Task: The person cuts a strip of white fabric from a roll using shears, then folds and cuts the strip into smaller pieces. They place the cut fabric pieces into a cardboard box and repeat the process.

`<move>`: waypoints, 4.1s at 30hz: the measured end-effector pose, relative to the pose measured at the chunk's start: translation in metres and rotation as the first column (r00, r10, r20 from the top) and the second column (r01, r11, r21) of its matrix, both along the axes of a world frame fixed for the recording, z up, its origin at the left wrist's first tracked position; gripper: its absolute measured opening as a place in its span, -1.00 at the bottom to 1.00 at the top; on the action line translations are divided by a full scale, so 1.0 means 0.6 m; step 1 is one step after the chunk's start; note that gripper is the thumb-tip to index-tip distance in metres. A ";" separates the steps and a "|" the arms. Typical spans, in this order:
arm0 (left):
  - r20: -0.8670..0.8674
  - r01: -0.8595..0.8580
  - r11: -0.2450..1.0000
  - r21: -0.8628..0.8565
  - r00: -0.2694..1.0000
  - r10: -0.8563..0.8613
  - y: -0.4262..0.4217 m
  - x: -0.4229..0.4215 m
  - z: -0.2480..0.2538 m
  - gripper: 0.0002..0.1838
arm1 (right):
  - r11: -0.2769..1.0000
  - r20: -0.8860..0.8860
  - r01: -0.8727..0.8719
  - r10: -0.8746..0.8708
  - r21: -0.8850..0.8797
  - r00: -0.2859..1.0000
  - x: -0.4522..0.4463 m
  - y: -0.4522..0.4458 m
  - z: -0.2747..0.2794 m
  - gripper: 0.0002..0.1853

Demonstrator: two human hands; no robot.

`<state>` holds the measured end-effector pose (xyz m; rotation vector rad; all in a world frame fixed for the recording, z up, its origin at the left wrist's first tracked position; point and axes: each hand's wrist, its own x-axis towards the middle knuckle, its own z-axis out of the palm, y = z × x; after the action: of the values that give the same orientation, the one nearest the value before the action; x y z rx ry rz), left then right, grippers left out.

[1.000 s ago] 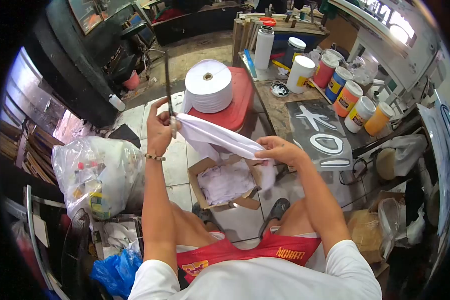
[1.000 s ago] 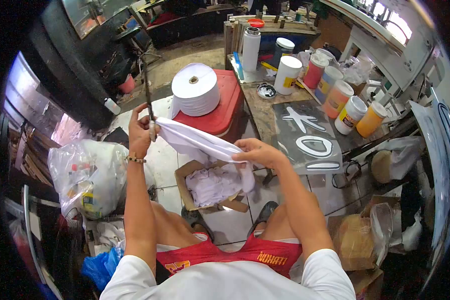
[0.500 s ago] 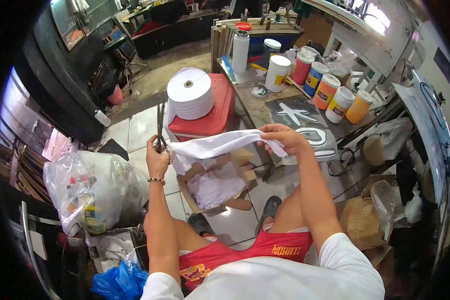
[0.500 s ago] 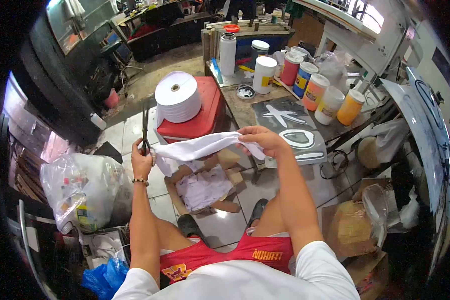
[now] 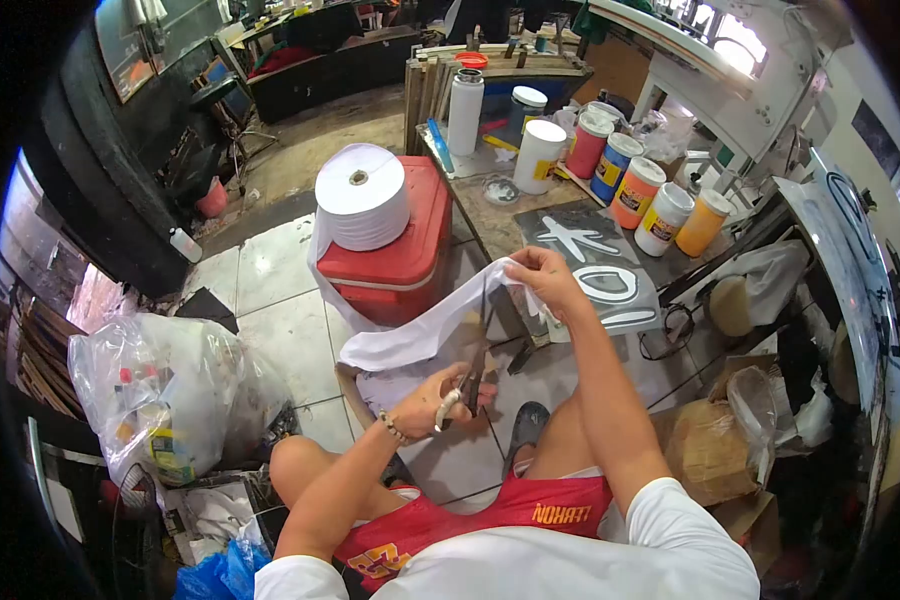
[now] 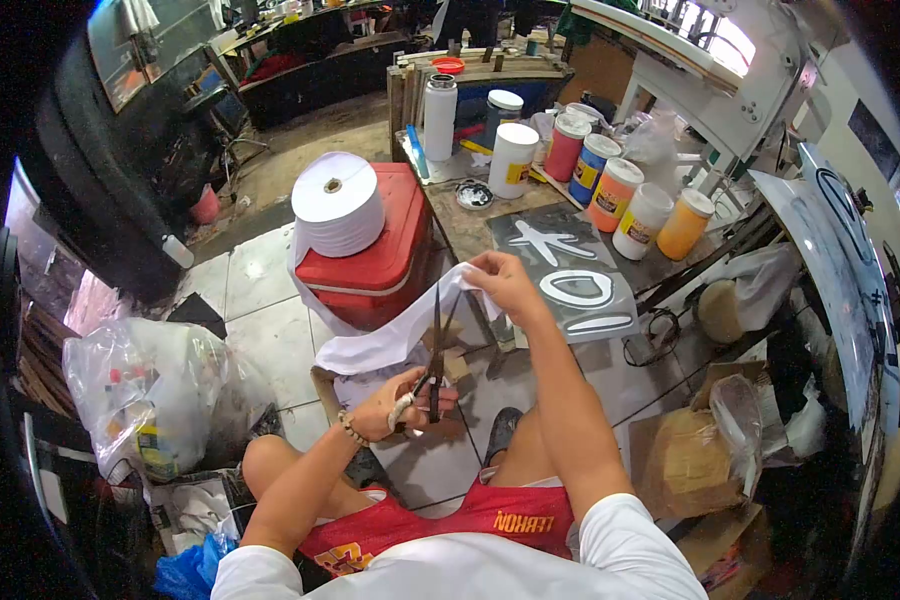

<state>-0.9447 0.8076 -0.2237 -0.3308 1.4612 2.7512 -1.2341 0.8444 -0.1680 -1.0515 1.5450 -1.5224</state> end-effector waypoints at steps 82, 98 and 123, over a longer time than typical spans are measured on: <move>-0.288 -0.713 0.591 -0.376 0.696 0.657 -0.168 0.033 0.012 -0.25 | 0.934 0.129 -0.273 0.308 -0.231 0.943 0.205 -0.090 -0.097 -0.70; -0.329 -0.485 0.092 -0.870 0.709 0.623 -0.177 0.011 0.118 -0.38 | 0.983 -0.178 -0.002 -0.031 -0.185 0.984 0.293 0.067 0.049 -0.82; 0.153 0.231 -0.209 -0.950 0.930 0.333 -0.114 -0.059 0.218 -0.53 | 0.374 0.711 -0.755 0.683 -0.539 -0.169 0.545 0.222 0.252 -0.84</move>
<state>-0.9799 0.7392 -0.0929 -0.7903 3.0694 0.4735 -0.9070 0.9778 -0.0170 -0.5739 -0.0177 -0.7739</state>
